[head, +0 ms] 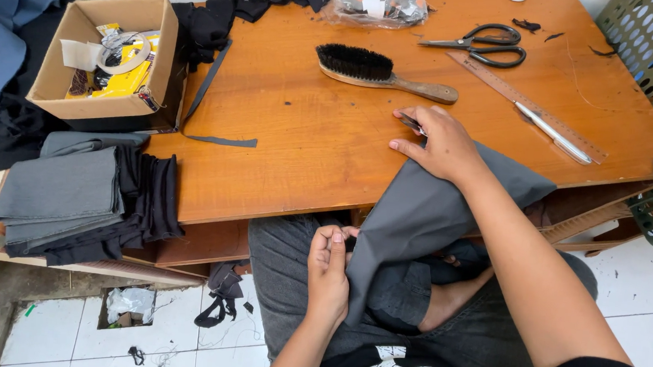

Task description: The person uses a small pair of scissors to trim the edges of a gray fabric piece held in their hands. They carefully cut along the seam and then unfold the fabric to continue trimming the edges.

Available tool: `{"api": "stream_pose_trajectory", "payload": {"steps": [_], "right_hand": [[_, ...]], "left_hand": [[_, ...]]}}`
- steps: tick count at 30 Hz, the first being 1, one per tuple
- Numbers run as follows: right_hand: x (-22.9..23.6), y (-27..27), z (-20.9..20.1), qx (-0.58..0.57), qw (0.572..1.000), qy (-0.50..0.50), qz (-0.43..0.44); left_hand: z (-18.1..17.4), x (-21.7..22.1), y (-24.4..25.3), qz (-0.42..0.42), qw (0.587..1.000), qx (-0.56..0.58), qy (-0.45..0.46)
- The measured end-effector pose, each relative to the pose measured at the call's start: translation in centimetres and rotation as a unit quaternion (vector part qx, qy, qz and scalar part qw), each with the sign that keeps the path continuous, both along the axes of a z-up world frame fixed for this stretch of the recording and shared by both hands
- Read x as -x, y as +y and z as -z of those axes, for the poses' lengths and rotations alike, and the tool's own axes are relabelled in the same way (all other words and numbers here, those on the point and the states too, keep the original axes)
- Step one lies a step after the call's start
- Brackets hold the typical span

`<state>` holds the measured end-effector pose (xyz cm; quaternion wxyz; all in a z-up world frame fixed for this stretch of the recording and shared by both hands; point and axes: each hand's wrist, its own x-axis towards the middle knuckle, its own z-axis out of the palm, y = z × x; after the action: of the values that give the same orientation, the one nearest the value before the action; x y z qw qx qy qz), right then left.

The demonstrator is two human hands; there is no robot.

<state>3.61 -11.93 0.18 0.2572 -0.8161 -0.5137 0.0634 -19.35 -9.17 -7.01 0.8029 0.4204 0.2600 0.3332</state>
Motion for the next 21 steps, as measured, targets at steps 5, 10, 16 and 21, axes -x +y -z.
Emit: {"api": "stream_pose_trajectory", "payload": {"steps": [5, 10, 16, 21], "right_hand": [[-0.2, 0.0, 0.1, -0.001, 1.000, -0.002, -0.003], [-0.1, 0.0, 0.3, -0.003, 1.000, -0.007, -0.001], [0.0, 0.0, 0.1, -0.010, 1.000, -0.004, -0.003], [0.1, -0.1, 0.0, -0.010, 1.000, 0.005, 0.006]], "left_hand": [[1.5, 0.1, -0.3, 0.008, 0.998, 0.056, 0.006], [1.4, 0.5, -0.7, 0.048, 0.993, 0.079, 0.080], [-1.3, 0.6, -0.6, 0.101, 0.987, 0.091, 0.083], [-0.7, 0.1, -0.1, 0.033, 0.992, 0.064, 0.106]]}}
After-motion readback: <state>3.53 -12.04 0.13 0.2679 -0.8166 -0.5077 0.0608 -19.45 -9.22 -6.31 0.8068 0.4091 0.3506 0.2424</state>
